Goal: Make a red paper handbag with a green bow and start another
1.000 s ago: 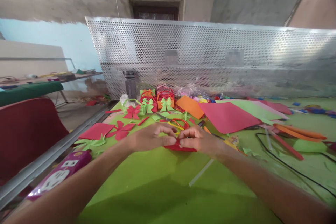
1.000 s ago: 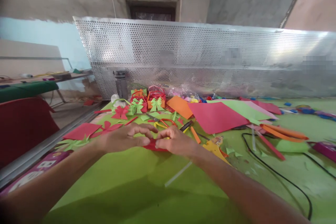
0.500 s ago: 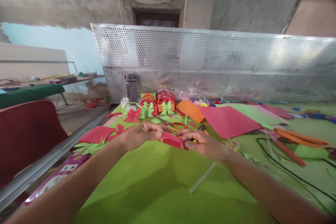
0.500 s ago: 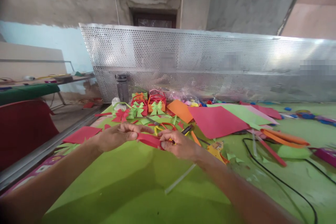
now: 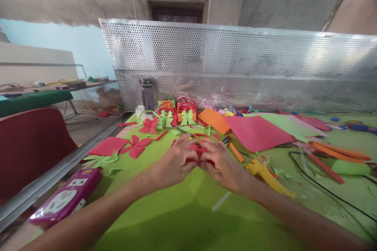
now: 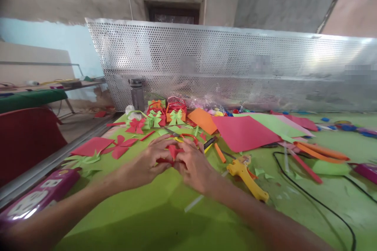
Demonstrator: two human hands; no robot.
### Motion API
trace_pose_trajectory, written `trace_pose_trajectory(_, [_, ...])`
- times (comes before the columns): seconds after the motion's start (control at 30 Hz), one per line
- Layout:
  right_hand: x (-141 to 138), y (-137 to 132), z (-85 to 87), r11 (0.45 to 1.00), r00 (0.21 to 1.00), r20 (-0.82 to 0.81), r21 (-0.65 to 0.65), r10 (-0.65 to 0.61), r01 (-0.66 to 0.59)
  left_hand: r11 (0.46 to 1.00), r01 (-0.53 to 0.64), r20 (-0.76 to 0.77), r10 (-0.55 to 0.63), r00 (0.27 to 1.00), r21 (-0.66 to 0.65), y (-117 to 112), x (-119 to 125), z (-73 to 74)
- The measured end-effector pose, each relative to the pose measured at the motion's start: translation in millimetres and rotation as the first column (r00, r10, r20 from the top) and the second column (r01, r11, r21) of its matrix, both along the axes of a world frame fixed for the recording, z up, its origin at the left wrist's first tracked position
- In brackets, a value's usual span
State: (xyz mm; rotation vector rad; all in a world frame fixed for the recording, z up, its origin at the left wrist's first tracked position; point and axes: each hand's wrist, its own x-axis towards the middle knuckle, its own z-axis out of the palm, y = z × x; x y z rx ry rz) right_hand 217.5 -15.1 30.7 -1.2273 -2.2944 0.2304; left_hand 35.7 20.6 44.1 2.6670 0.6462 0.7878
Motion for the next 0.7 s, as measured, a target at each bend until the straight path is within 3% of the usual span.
trace_pose_trajectory(0.13, [-1, -1, -4.7, 0.995, 1.000, -0.009, 0.101, -0.020, 0.020, 0.989, -0.102, -0.027, 0.106, 0.994, 0.109, -5, 3, -5.3])
trace_pose_trajectory(0.3, [0, -3, -0.5, 0.988, 0.999, -0.042, 0.153, -0.006, 0.012, 0.976, -0.135, -0.052, 0.146, 0.988, 0.171, -8, 0, 1.6])
trace_pose_trajectory(0.7, [9, 2, 5.7, 0.998, 0.997, -0.076, 0.051, -0.023, 0.027, 0.998, -0.058, -0.037, 0.060, 0.998, 0.036, 10, -25, 23.7])
